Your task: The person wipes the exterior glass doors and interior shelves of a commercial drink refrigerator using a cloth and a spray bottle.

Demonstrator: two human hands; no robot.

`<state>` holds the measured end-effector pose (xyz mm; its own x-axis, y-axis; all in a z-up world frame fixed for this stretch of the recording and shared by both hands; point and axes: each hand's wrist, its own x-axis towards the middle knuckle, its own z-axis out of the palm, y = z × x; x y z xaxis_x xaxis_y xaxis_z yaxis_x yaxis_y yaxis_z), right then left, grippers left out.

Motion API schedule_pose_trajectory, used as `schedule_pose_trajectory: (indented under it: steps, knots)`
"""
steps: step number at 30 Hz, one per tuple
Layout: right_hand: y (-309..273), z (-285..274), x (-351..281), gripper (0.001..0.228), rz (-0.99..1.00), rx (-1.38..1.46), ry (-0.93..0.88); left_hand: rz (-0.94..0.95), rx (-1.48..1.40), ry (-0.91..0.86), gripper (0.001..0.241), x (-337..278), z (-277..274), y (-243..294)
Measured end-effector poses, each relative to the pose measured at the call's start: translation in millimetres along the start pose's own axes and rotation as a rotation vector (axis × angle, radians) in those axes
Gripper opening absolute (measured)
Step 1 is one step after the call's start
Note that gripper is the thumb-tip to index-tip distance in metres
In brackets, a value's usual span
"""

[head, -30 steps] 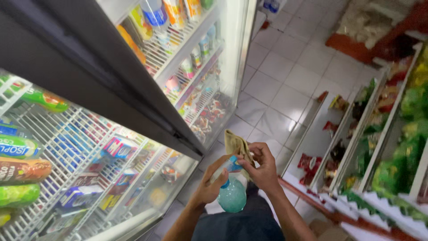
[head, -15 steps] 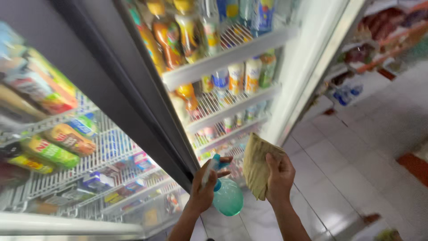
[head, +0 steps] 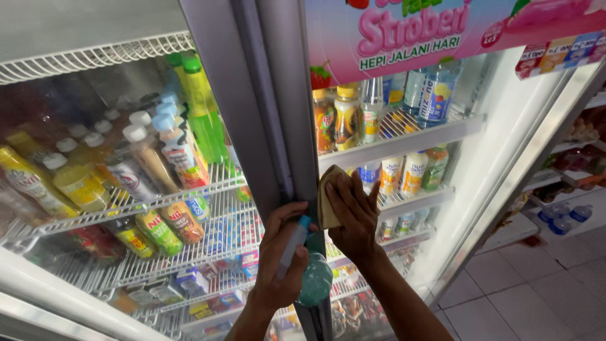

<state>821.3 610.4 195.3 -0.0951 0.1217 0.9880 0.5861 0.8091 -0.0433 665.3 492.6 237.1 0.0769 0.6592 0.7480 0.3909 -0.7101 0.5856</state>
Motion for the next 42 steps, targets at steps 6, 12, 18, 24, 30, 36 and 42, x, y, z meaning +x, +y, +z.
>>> schedule_pose_trajectory:
  steps: [6, 12, 18, 24, 30, 36, 42]
  knots:
    - [5.0, -2.6, 75.5, 0.043, -0.020, -0.034, 0.019, 0.111, 0.124, 0.014, 0.054, 34.1, -16.9, 29.2]
    - [-7.3, -17.0, 154.1, 0.045, -0.126, 0.084, 0.085, 0.162, 0.156, -0.017, 0.044, 43.6, 11.2, 51.1]
    - [17.9, -48.3, 151.6, 0.042, -0.226, -0.040, 0.009, 0.107, 0.051, -0.051, 0.036, 62.9, 59.1, 51.1]
    - [99.7, -101.1, 139.3, 0.060, -0.224, -0.076, -0.018, 0.146, 0.118, -0.060, 0.025, 90.0, 131.2, 50.8]
    - [183.9, -140.2, 103.3, 0.065, -0.145, -0.082, 0.038, 0.237, 0.062, -0.022, 0.025, 106.7, 207.2, 40.5]
    - [249.3, -176.8, 59.5, 0.068, -0.094, -0.143, -0.008, 0.159, 0.074, -0.090, 0.020, 114.9, 261.1, 41.9]
    - [282.1, -185.5, 65.2, 0.054, 0.100, -0.276, 0.247, 0.172, 0.131, -0.079, 0.024, 121.2, 284.4, 41.1]
